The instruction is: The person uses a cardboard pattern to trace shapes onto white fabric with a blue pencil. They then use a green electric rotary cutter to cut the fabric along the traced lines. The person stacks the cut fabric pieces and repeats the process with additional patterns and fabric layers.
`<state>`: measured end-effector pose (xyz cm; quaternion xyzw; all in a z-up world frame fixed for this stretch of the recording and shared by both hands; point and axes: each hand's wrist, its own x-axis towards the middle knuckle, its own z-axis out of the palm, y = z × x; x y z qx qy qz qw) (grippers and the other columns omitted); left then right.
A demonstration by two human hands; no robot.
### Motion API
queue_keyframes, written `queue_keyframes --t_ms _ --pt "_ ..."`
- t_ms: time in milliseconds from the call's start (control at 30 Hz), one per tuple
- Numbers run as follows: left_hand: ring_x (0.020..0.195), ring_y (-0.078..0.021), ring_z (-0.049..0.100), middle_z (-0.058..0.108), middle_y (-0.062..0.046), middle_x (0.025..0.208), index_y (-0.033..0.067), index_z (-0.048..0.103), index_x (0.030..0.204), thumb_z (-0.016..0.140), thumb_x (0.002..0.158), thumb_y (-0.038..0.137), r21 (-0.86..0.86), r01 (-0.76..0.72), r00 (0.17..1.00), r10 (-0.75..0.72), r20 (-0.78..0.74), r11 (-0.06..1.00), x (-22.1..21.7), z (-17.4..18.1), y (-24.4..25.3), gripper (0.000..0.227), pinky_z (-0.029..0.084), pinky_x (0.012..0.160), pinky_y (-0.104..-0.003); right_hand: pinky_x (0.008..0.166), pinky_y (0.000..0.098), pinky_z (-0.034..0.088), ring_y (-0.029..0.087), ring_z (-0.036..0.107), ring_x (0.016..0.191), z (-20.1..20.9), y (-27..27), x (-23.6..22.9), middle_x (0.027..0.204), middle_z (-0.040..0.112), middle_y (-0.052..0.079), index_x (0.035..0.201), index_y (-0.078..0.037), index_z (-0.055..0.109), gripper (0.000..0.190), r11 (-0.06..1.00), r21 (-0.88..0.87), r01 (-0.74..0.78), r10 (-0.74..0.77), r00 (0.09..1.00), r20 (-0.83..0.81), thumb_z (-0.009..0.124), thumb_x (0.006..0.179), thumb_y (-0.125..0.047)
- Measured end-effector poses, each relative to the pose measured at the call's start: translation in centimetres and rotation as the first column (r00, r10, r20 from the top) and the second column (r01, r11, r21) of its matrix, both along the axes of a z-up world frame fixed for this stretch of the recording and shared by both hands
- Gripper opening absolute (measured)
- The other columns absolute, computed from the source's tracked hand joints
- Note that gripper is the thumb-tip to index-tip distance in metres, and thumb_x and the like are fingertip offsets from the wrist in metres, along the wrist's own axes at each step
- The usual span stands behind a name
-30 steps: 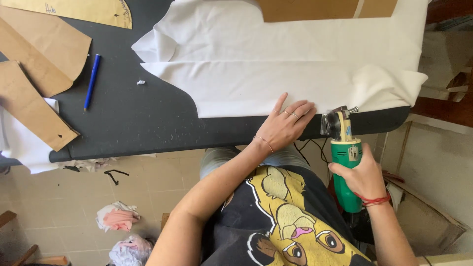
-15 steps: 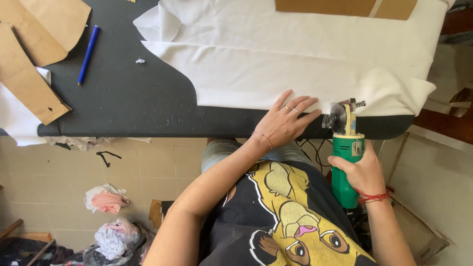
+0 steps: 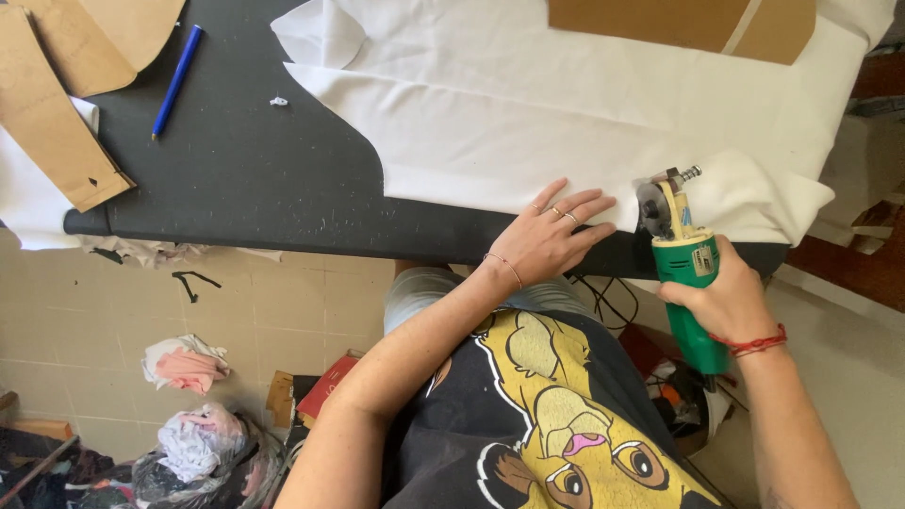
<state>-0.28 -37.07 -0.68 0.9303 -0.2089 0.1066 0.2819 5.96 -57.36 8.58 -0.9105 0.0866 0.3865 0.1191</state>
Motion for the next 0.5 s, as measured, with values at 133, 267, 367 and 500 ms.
queue_keyframes --t_ms 133,267,367,500 --pt "0.118 -0.0195 0.040 0.041 -0.003 0.127 0.0196 0.056 0.110 0.054 0.085 0.024 -0.026 0.007 1.000 -0.007 0.009 1.000 0.0 -0.2 0.1 0.025 0.029 0.102 -0.043 0.068 0.0390 0.040 0.036 0.054 0.084 0.5 1.1 1.6 0.095 0.060 0.016 0.106 -0.007 0.050 0.063 0.992 -0.024 -0.123 0.123 0.992 0.007 0.068 0.048 -0.022" --pt "0.119 -0.0201 0.040 0.041 -0.004 0.128 0.0190 0.056 0.109 0.056 0.084 0.022 -0.045 0.009 0.999 -0.007 0.036 0.999 -0.1 -0.6 0.1 0.025 0.029 0.102 -0.043 0.067 0.0369 0.040 0.033 0.055 0.079 0.7 2.3 3.0 0.091 0.060 0.016 0.105 -0.007 0.049 0.059 0.986 -0.015 -0.163 0.163 0.986 -0.029 0.066 0.050 -0.019" --pt "0.117 -0.0199 0.043 0.043 -0.004 0.126 0.0171 0.058 0.107 0.054 0.087 0.020 -0.099 0.000 0.998 0.006 0.059 0.995 -0.1 -0.7 0.1 0.021 0.030 0.101 -0.043 0.066 0.0370 0.040 0.033 0.054 0.077 0.6 3.5 3.8 0.090 0.059 0.015 0.106 -0.007 0.049 0.060 0.980 -0.014 -0.199 0.199 0.980 -0.027 0.067 0.051 -0.021" --pt "0.118 -0.0185 0.042 0.042 -0.002 0.127 0.0168 0.059 0.106 0.052 0.086 0.018 -0.111 0.001 0.999 0.004 0.038 0.994 -0.3 -1.4 0.0 0.021 0.028 0.103 -0.042 0.069 0.0380 0.040 0.036 0.054 0.082 -0.6 4.3 4.4 0.094 0.059 0.018 0.107 -0.006 0.049 0.066 0.969 0.013 -0.248 0.248 0.968 0.037 0.068 0.047 -0.024"
